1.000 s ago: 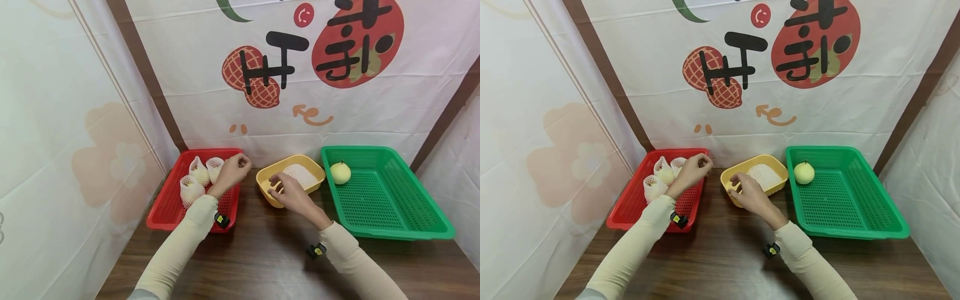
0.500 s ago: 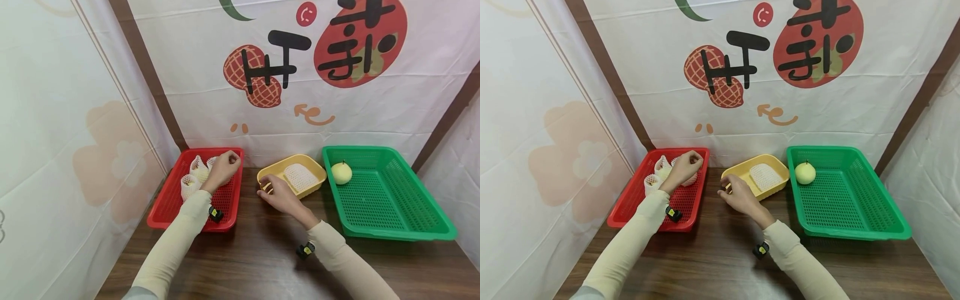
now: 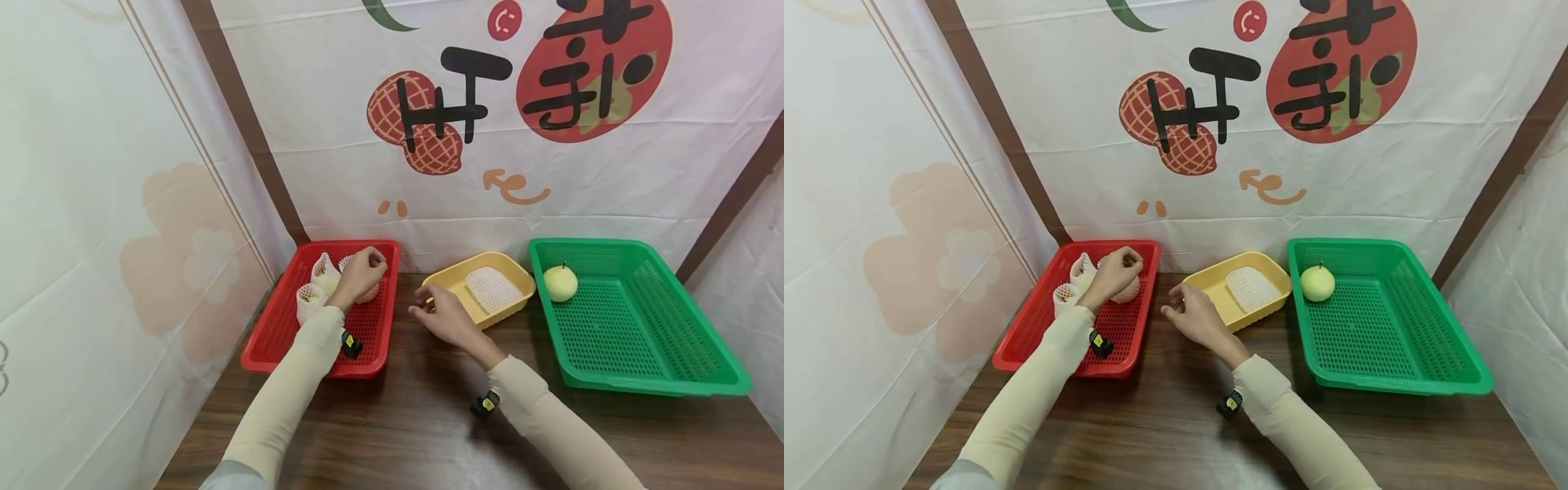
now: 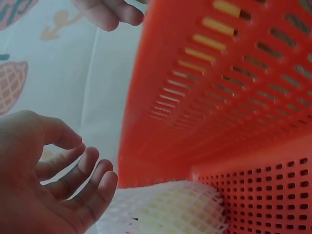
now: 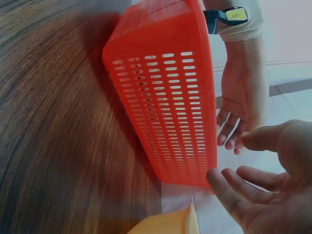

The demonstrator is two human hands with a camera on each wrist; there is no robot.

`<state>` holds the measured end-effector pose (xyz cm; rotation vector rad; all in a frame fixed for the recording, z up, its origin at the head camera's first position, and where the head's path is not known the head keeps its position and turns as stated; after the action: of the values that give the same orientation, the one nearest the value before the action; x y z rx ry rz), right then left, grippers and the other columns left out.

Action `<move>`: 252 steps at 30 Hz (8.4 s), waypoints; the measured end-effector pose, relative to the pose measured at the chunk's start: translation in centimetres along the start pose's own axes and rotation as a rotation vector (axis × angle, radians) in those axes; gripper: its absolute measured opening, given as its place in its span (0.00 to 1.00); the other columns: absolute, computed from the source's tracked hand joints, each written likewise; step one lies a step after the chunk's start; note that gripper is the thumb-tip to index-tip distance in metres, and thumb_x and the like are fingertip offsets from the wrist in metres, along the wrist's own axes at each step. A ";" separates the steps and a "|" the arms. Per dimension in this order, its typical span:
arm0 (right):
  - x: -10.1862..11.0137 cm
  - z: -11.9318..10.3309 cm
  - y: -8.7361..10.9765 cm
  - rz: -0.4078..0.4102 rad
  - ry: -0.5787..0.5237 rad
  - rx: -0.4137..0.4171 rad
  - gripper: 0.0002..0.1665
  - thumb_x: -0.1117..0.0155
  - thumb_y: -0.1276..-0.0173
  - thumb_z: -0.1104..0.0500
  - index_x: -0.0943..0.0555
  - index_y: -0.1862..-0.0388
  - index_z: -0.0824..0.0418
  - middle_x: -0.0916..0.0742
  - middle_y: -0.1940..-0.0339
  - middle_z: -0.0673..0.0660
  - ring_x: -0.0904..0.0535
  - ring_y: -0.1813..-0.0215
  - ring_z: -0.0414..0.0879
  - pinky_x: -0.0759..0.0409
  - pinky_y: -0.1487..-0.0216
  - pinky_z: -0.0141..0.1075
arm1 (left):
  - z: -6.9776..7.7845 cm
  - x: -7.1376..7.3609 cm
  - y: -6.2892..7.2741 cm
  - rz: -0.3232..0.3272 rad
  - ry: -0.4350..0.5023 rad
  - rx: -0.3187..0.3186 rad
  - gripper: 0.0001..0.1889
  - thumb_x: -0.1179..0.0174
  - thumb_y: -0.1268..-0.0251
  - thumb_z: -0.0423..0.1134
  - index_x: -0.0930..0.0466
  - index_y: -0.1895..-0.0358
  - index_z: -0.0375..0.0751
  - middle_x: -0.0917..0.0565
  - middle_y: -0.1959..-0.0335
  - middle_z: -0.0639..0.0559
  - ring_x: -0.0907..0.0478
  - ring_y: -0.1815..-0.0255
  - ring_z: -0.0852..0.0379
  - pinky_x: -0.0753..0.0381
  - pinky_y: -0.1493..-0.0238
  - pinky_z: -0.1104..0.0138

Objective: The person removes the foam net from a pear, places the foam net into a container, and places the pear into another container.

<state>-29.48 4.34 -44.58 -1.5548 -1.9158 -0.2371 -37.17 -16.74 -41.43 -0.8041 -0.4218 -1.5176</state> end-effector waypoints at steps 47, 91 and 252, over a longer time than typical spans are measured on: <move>-4.2 0.9 -2.0 -0.111 -0.193 -0.208 0.24 0.35 0.20 0.47 0.19 0.44 0.67 0.10 0.52 0.71 0.10 0.55 0.65 0.14 0.63 0.35 | -4.2 -1.0 -2.2 0.054 -0.289 0.132 0.34 0.33 0.37 0.38 0.33 0.31 0.24 0.23 0.37 0.24 0.28 0.33 0.27 0.33 0.26 0.42; -5.7 0.3 -2.9 -0.141 -0.700 -0.386 0.23 0.33 0.23 0.64 0.26 0.38 0.76 0.12 0.59 0.61 0.13 0.67 0.42 0.08 0.56 0.45 | -4.8 -2.0 -1.4 -0.176 -0.201 0.268 0.45 0.27 0.33 0.40 0.44 0.21 0.33 0.37 0.24 0.26 0.27 0.30 0.30 0.24 0.28 0.40; 1.1 0.0 0.1 -0.001 -0.413 -0.072 0.35 0.22 0.32 0.61 0.27 0.30 0.64 0.19 0.33 0.66 0.18 0.35 0.64 0.19 0.32 0.54 | 6.6 1.1 5.0 -0.181 -0.263 -0.084 0.52 0.27 0.42 0.55 0.39 0.17 0.36 0.25 0.28 0.36 0.22 0.36 0.42 0.19 0.33 0.47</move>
<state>-29.53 5.24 -44.00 -1.7554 -2.2404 0.0191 -30.73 -13.55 -37.16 -1.0603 -0.6423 -1.6098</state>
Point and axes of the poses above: each hand's wrist, its own y-axis away from the middle knuckle, its own x-axis out of the back of the hand, z = x × y, the point moved 2 cm from there along -y, towards the middle knuckle
